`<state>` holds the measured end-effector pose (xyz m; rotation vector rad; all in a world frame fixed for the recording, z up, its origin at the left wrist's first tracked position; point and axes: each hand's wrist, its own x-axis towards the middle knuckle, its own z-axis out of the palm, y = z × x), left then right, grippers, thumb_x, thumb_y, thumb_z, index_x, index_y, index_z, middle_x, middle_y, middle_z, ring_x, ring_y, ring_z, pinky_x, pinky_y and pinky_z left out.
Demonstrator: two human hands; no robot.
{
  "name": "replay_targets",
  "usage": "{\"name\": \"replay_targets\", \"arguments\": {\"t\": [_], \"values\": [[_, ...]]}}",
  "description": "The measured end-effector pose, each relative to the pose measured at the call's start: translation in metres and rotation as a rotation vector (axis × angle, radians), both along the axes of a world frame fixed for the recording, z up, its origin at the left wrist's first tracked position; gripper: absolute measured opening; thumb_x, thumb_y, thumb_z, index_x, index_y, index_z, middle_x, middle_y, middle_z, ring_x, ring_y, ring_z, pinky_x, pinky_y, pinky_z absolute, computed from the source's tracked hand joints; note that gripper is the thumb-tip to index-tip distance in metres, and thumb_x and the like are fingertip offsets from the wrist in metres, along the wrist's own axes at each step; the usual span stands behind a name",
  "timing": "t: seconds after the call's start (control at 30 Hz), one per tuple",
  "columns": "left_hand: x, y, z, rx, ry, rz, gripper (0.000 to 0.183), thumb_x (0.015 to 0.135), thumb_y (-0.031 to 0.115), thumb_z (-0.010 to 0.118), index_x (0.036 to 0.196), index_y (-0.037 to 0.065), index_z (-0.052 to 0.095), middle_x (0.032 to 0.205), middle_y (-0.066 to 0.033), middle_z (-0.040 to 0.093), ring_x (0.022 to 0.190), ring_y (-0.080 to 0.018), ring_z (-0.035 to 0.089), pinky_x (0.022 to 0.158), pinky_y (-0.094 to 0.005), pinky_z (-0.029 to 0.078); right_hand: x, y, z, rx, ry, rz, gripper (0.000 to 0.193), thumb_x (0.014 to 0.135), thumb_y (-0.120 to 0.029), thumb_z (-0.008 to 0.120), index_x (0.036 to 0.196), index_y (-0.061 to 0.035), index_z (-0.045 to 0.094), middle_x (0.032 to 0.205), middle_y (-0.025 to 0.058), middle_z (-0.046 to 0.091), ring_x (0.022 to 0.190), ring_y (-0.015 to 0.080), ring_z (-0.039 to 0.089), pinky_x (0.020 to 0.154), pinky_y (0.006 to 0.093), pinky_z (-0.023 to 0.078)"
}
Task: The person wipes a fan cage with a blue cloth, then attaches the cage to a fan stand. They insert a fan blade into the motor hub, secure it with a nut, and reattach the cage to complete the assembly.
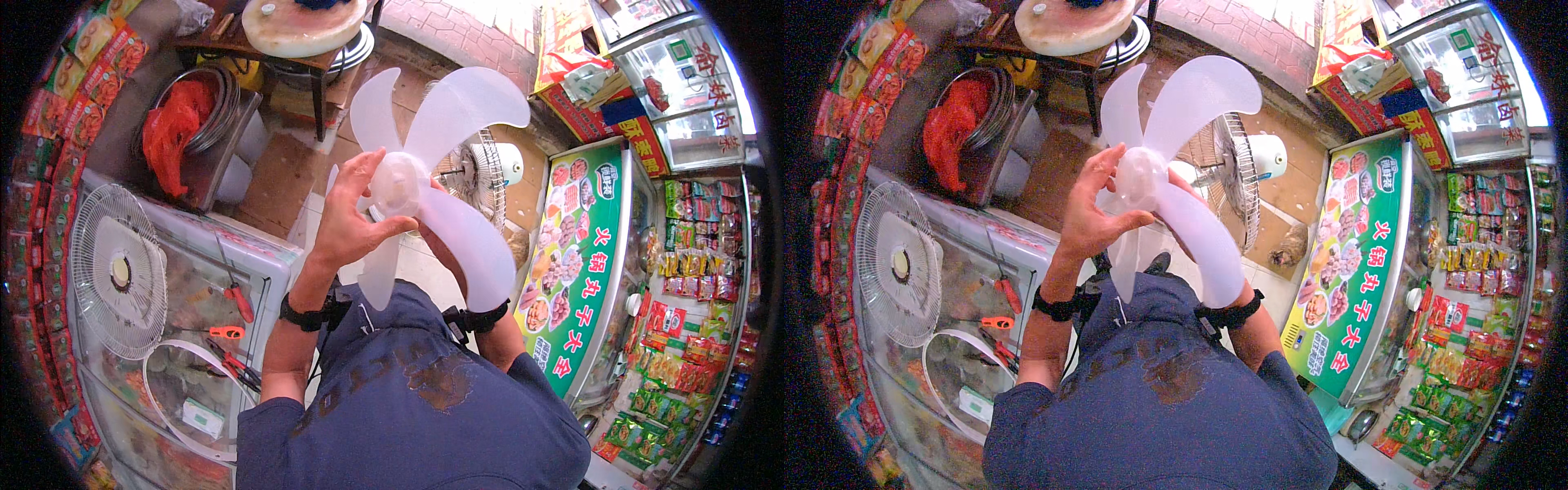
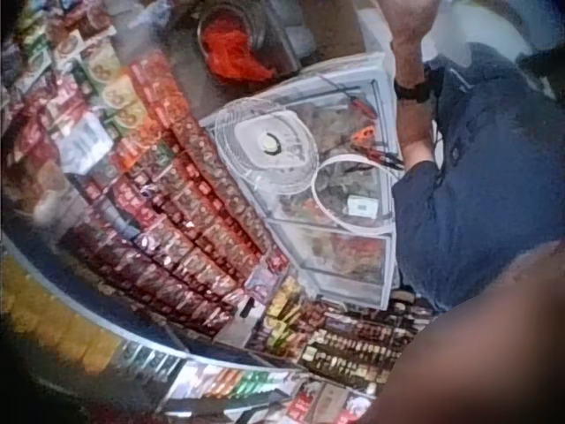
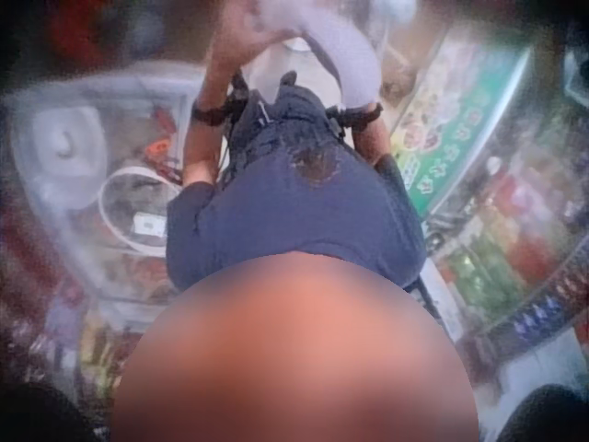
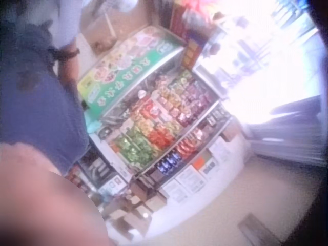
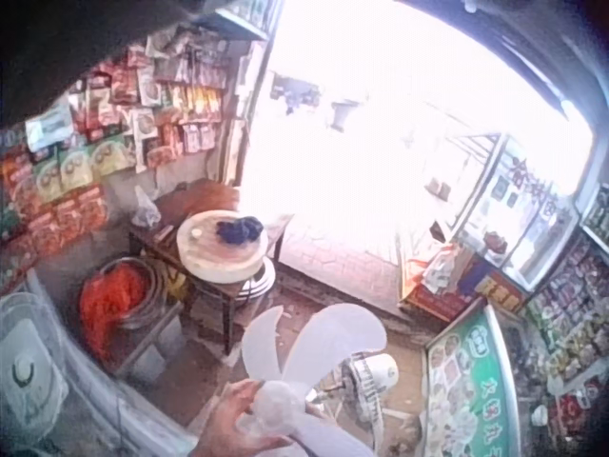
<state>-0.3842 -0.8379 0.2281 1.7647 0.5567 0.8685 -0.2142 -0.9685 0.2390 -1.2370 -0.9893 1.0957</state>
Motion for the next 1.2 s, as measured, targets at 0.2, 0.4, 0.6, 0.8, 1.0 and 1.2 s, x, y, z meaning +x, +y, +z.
{"name": "replay_targets", "arguments": {"t": [0.2, 0.4, 0.6, 0.8, 1.0, 1.2], "values": [[-0.004, 0.000, 0.009, -0.015, -0.028, 0.019, 0.104, 0.068, 0.035, 0.099, 0.156, 0.006, 0.051, 0.146, -0.0155, 0.059, 0.111, -0.0227, 0.064, 0.091, -0.0377, 0.055, 0.008, -0.007, -0.038, -0.065, 0.449, -0.133, 0.059, 0.108, -0.036, 0.061, 0.155, -0.0036, 0.047, 0.154, 0.0106, 0.055, 0.137, 0.0246, 0.056, 0.117, 0.0418, 0.044], [-0.016, -0.005, 0.018, -0.022, -0.028, -0.030, 0.094, 0.073, 0.025, 0.096, 0.154, 0.007, 0.053, 0.142, -0.0147, 0.061, 0.105, -0.0232, 0.066, 0.089, -0.0368, 0.056, 0.012, -0.010, -0.024, -0.044, 0.513, -0.073, 0.055, 0.108, -0.033, 0.059, 0.153, -0.0026, 0.050, 0.152, 0.0142, 0.056, 0.134, 0.0259, 0.059, 0.113, 0.0474, 0.048], [-0.014, -0.012, 0.021, 0.056, -0.019, 0.019, 0.081, 0.073, 0.019, 0.096, 0.145, 0.007, 0.062, 0.139, -0.0118, 0.063, 0.102, -0.0217, 0.065, 0.090, -0.0350, 0.056, 0.010, -0.013, -0.023, -0.095, 0.479, -0.147, 0.052, 0.109, -0.032, 0.056, 0.149, 0.0008, 0.054, 0.146, 0.0135, 0.061, 0.134, 0.0251, 0.060, 0.115, 0.0445, 0.048], [-0.007, -0.014, 0.018, 0.202, 0.064, -0.024, 0.062, 0.082, 0.015, 0.089, 0.139, 0.006, 0.068, 0.147, -0.0176, 0.049, 0.115, -0.0295, 0.060, 0.102, -0.0412, 0.052, 0.011, -0.004, -0.041, 0.058, 0.523, -0.122, 0.042, 0.109, -0.020, 0.060, 0.148, -0.0048, 0.053, 0.147, 0.0119, 0.059, 0.135, 0.0252, 0.059, 0.114, 0.0423, 0.049], [-0.002, -0.019, 0.018, 0.219, 0.001, -0.023, 0.045, 0.093, 0.008, 0.076, 0.137, 0.002, 0.068, 0.150, -0.0178, 0.045, 0.114, -0.0279, 0.058, 0.100, -0.0396, 0.052, 0.008, 0.002, -0.022, 0.001, 0.541, -0.185, 0.040, 0.112, -0.023, 0.057, 0.140, 0.0054, 0.057, 0.133, 0.0138, 0.067, 0.123, 0.0244, 0.066, 0.109, 0.0416, 0.054], [-0.003, -0.022, 0.001, -0.222, -0.181, -0.033, 0.030, 0.103, 0.011, 0.065, 0.130, -0.002, 0.070, 0.141, -0.0130, 0.055, 0.109, -0.0212, 0.063, 0.095, -0.0341, 0.053, -0.002, 0.021, 0.002, -0.035, 0.103, -0.304, 0.033, 0.107, -0.017, 0.065, 0.131, 0.0050, 0.067, 0.114, 0.0117, 0.074, 0.095, 0.0175, 0.073, 0.088, 0.0317, 0.060]]}}
